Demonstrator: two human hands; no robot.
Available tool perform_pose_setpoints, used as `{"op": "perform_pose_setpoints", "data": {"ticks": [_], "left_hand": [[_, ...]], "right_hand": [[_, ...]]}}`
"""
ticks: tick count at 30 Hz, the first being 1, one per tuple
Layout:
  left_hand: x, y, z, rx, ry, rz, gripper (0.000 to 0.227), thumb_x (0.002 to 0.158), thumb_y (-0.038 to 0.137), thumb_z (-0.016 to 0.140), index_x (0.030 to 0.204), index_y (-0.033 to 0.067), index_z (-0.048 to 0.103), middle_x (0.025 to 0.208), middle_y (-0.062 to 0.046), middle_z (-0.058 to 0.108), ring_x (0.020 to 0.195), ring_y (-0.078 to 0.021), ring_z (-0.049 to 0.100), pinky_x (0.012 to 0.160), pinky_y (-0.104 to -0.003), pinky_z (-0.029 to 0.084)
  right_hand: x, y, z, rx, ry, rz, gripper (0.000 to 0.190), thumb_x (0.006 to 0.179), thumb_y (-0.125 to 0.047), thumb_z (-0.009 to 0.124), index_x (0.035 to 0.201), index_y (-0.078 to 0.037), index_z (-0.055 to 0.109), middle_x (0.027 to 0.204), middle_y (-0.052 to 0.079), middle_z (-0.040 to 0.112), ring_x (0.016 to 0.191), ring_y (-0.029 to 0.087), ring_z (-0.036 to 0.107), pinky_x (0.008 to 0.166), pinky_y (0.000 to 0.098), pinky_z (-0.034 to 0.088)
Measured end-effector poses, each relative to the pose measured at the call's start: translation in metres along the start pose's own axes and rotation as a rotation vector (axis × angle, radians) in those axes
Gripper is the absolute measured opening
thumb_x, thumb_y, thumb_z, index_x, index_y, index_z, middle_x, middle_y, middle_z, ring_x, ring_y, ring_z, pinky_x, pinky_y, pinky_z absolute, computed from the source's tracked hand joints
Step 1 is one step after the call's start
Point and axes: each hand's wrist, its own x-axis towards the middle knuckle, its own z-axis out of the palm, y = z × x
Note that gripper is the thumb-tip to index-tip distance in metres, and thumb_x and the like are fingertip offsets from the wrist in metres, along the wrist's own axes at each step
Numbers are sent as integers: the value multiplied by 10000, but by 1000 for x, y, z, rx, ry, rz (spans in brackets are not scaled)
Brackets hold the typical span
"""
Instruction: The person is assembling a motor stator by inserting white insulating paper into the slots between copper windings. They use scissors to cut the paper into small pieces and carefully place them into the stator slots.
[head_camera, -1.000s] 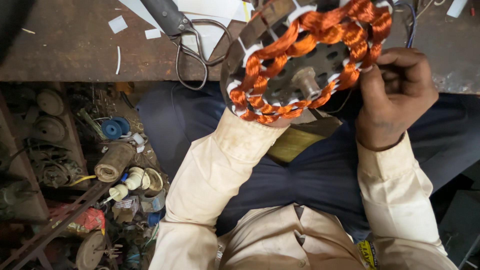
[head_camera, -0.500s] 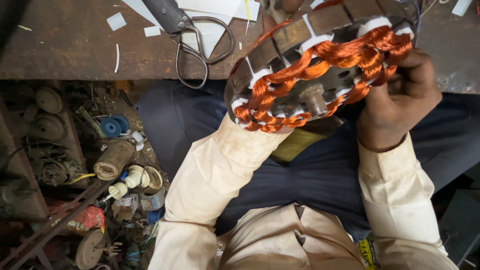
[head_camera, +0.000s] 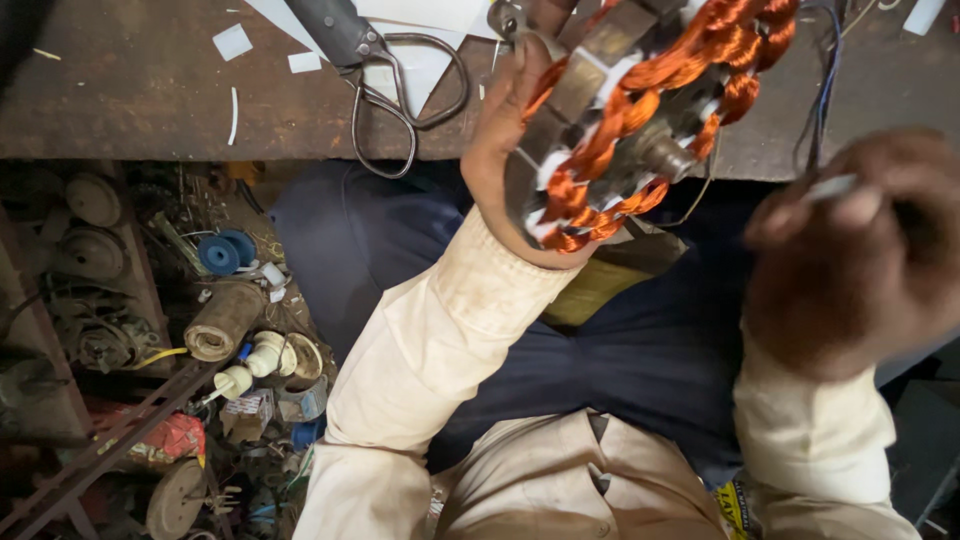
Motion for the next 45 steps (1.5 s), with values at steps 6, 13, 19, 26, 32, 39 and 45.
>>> {"op": "perform_pose_setpoints", "data": {"ticks": [6, 13, 19, 26, 32, 39, 45], "left_hand": [[-6, 1, 21, -134, 83, -66, 417, 1275, 318, 417, 1527, -8, 349, 1351, -195, 596, 1205, -262, 642, 1064, -397, 531], [-15, -2, 40, -204, 56, -72, 389, 1269, 279, 408, 1541, 13, 325, 1218, -167, 605, 1131, -283, 656, 999, -425, 590], [-17, -5, 43, -179, 96, -39, 370, 1257, 263, 404, 1530, 23, 334, 1223, -169, 605, 1097, -292, 673, 837, -393, 618], [-16, -12, 43, -201, 156, 21, 347, 1275, 266, 436, 1510, 28, 347, 1222, -190, 611, 1121, -288, 677, 947, -453, 604], [-17, -19, 39, -128, 196, 63, 355, 1283, 256, 443, 1510, 2, 341, 1207, -209, 602, 1122, -282, 667, 990, -462, 585], [-18, -13, 41, -121, 145, 75, 347, 1277, 252, 461, 1520, 37, 340, 1185, -187, 612, 1096, -248, 661, 966, -435, 595], [-19, -9, 38, -178, 97, -1, 343, 1264, 248, 449, 1519, 41, 349, 1185, -168, 618, 1076, -252, 667, 961, -428, 601]], "right_hand": [[-3, -41, 48, -597, -478, -582, 257, 802, 111, 694, 1050, 63, 649, 1004, 232, 622, 895, 391, 764, 713, 362, 630], [-14, -61, 54, -706, -509, -471, 323, 825, 135, 769, 1102, 6, 664, 1056, 158, 614, 1077, 352, 704, 809, 387, 615], [-14, -54, 53, -688, -464, -414, 259, 875, 115, 741, 1098, 4, 672, 1098, 144, 631, 1007, 294, 695, 839, 358, 610], [-15, -49, 43, -590, -384, -153, 135, 1019, -8, 716, 1149, 10, 683, 1035, 116, 682, 961, 195, 684, 835, 286, 538], [-17, -40, 36, -529, -363, -102, 101, 1096, -34, 761, 1152, 4, 685, 1088, 126, 708, 979, 188, 666, 875, 267, 526], [-14, -42, 39, -566, -381, -145, 147, 1022, 13, 719, 1158, 20, 665, 1121, 145, 695, 1003, 215, 695, 881, 294, 578], [-13, -40, 40, -429, -335, -79, 195, 1000, 0, 732, 1164, -23, 629, 1061, 104, 688, 961, 174, 663, 838, 281, 542]]}}
